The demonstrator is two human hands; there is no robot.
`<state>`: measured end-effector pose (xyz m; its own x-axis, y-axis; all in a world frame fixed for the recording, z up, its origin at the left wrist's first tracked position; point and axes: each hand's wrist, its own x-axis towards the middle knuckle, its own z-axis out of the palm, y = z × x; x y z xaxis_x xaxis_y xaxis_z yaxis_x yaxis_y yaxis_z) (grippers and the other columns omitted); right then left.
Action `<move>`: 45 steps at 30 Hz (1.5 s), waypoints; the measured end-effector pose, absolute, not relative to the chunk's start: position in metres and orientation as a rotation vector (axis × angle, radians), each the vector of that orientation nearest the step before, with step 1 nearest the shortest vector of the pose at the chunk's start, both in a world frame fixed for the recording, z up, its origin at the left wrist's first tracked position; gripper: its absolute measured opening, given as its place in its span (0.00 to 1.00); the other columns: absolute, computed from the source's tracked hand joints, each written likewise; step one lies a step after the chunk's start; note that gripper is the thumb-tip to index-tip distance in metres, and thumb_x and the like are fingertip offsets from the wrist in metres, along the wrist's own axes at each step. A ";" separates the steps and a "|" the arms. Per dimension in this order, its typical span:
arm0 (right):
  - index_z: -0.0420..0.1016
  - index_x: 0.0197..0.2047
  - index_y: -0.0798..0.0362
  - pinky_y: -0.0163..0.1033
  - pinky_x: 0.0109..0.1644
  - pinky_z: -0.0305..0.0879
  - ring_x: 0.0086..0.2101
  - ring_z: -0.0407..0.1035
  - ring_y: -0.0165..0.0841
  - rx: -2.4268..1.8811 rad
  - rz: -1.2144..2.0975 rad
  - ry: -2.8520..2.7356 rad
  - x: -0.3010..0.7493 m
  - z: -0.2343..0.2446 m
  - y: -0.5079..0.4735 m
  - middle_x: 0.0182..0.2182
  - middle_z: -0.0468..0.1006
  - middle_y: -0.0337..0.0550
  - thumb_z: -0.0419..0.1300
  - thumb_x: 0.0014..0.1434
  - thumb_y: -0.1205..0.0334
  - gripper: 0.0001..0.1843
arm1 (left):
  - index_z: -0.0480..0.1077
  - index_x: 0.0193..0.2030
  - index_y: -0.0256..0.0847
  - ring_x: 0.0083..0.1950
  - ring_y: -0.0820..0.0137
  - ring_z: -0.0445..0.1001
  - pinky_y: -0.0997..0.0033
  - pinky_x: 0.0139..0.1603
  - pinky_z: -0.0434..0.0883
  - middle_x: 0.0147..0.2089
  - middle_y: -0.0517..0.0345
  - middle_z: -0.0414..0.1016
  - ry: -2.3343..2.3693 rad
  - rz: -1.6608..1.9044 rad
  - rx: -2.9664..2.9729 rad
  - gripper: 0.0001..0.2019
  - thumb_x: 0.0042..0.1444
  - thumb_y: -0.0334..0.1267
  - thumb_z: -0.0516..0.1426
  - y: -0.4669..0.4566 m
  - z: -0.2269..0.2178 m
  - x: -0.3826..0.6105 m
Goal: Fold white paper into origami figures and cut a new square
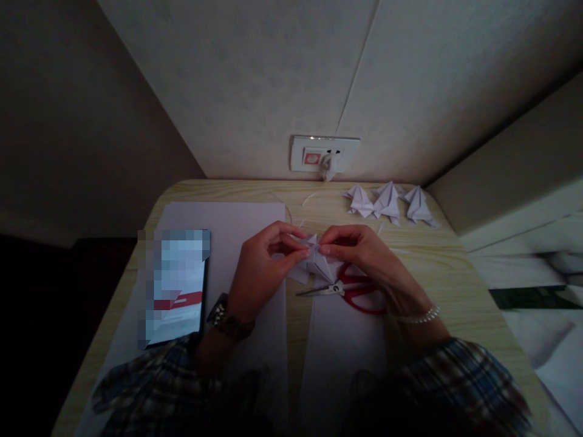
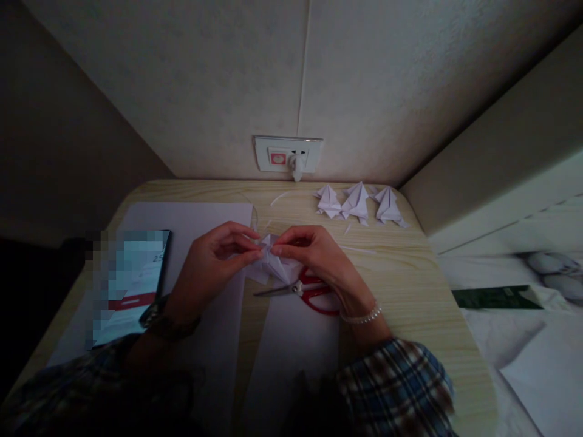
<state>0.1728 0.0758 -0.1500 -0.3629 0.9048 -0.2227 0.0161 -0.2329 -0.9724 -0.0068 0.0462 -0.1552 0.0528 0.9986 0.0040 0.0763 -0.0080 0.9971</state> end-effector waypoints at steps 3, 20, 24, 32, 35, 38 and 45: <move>0.77 0.20 0.54 0.32 0.25 0.56 0.20 0.61 0.23 -1.180 1.688 -1.346 0.173 -0.151 0.076 0.17 0.72 0.33 0.71 0.41 0.61 0.08 | 0.73 0.33 0.40 0.30 0.70 0.78 0.73 0.34 0.73 0.26 0.63 0.78 1.237 1.119 1.286 0.09 0.44 0.29 0.66 0.046 -0.155 -0.007; 0.70 0.20 0.54 0.33 0.23 0.51 0.19 0.56 0.22 -1.252 1.603 -1.443 0.170 -0.149 0.074 0.16 0.66 0.30 0.68 0.45 0.60 0.12 | 0.74 0.33 0.39 0.31 0.70 0.79 0.72 0.35 0.74 0.27 0.61 0.79 1.248 1.085 1.266 0.09 0.43 0.30 0.66 0.047 -0.157 -0.007; 0.68 0.21 0.53 0.33 0.23 0.51 0.20 0.56 0.23 -1.271 1.489 -1.503 0.165 -0.151 0.071 0.17 0.65 0.30 0.66 0.47 0.60 0.12 | 0.74 0.32 0.39 0.32 0.69 0.79 0.70 0.36 0.75 0.28 0.60 0.79 1.277 1.070 1.268 0.09 0.43 0.31 0.67 0.046 -0.159 -0.008; 0.69 0.22 0.53 0.34 0.27 0.56 0.22 0.60 0.25 -1.225 1.432 -1.491 0.162 -0.149 0.067 0.19 0.68 0.32 0.65 0.50 0.61 0.10 | 0.73 0.32 0.39 0.31 0.72 0.78 0.74 0.35 0.75 0.26 0.64 0.78 1.223 1.103 1.167 0.11 0.41 0.30 0.67 0.050 -0.159 -0.009; 0.73 0.23 0.54 0.33 0.28 0.57 0.23 0.61 0.25 -1.174 1.540 -1.453 0.164 -0.149 0.071 0.20 0.69 0.33 0.66 0.48 0.60 0.09 | 0.71 0.33 0.40 0.31 0.73 0.78 0.76 0.34 0.74 0.26 0.66 0.77 1.194 1.108 1.143 0.12 0.42 0.29 0.67 0.051 -0.158 -0.008; 0.73 0.24 0.55 0.33 0.27 0.57 0.22 0.61 0.25 -1.185 1.579 -1.447 0.164 -0.150 0.072 0.20 0.70 0.33 0.68 0.46 0.57 0.11 | 0.70 0.34 0.40 0.30 0.74 0.77 0.78 0.33 0.74 0.25 0.67 0.76 1.198 1.110 1.160 0.12 0.43 0.29 0.66 0.050 -0.158 -0.007; 0.68 0.23 0.54 0.33 0.26 0.54 0.23 0.59 0.25 -1.256 1.362 -1.593 0.160 -0.150 0.065 0.20 0.68 0.33 0.64 0.52 0.58 0.12 | 0.71 0.38 0.40 0.31 0.74 0.78 0.77 0.36 0.74 0.26 0.66 0.77 1.244 1.126 1.197 0.14 0.43 0.29 0.67 0.048 -0.157 -0.007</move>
